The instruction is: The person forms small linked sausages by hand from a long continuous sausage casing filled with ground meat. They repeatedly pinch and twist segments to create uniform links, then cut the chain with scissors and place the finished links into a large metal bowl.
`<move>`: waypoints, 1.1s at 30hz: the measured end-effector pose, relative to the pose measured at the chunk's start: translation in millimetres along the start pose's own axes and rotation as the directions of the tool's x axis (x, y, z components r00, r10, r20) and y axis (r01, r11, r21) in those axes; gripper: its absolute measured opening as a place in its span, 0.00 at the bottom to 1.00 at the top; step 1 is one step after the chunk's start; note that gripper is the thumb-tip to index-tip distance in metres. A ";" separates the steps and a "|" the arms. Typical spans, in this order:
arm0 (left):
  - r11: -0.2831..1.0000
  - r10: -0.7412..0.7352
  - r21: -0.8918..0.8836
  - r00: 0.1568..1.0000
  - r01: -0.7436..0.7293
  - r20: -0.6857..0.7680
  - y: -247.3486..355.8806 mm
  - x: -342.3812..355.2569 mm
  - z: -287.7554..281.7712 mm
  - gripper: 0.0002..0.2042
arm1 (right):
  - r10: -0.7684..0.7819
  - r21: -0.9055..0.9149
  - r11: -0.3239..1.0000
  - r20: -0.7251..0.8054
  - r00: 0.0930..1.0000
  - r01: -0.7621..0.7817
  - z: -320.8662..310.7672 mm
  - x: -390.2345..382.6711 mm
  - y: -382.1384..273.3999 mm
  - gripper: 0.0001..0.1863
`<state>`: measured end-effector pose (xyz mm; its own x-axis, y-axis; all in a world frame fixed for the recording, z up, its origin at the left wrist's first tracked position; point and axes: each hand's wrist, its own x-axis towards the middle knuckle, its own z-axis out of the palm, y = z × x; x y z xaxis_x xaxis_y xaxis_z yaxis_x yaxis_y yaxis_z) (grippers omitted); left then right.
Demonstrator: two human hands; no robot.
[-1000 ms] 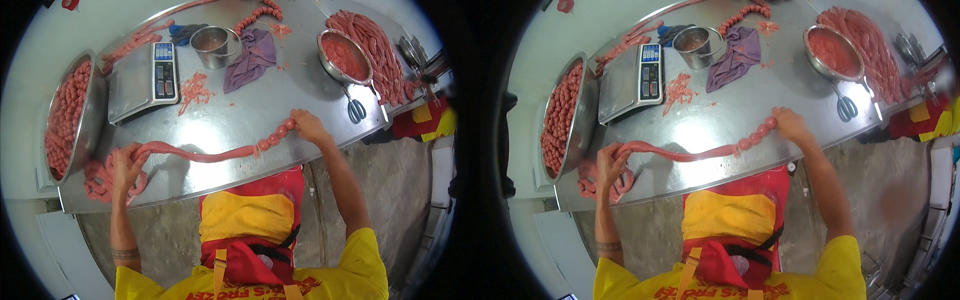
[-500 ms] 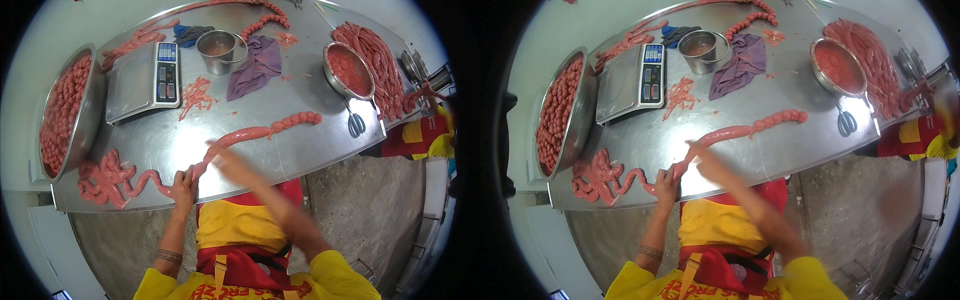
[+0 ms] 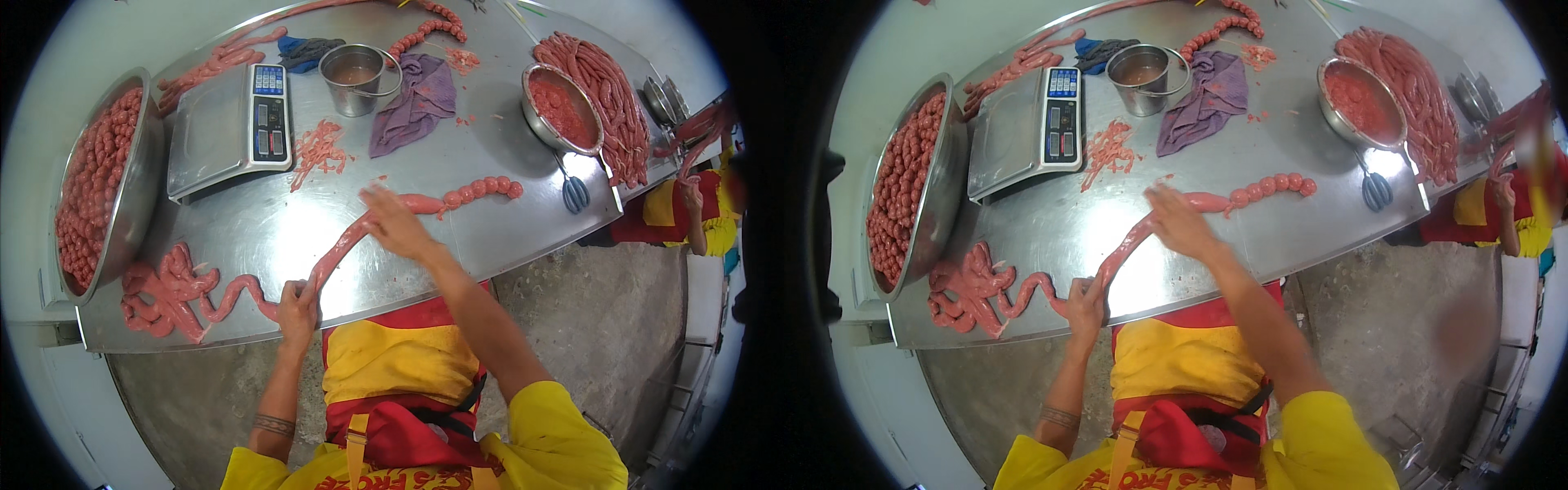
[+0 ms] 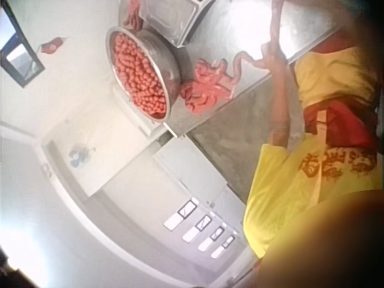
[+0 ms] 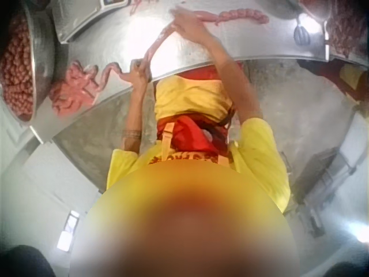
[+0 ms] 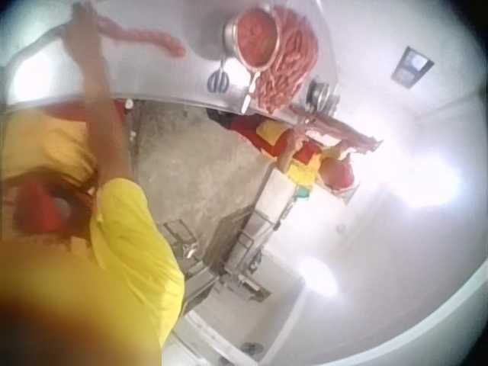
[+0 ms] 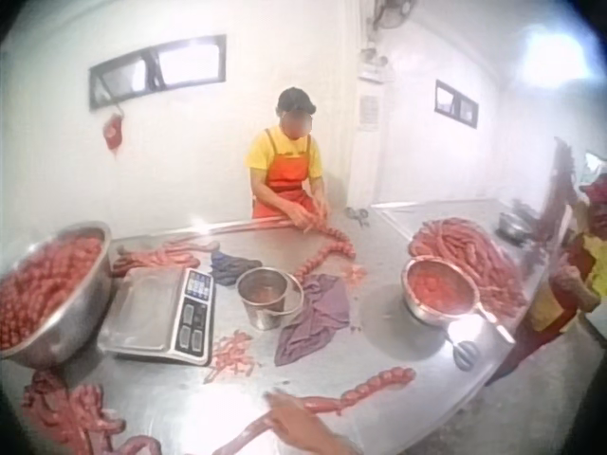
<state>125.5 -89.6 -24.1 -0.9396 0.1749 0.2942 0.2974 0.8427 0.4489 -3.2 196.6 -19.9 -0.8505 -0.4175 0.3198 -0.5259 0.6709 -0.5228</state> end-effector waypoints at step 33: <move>0.862 -0.214 -0.470 0.977 0.188 -0.001 61.2 191.3 -4.5 0.07 | 0.343 -0.086 0.931 -0.125 0.931 -0.355 -149.3 108.9 178.5 0.12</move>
<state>-35.2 -6.8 63.5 -0.9812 -0.0099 0.1928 0.1597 0.5200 0.8391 -190.3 362.4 39.6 -0.9727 -0.0820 0.2169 -0.1883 0.8253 -0.5324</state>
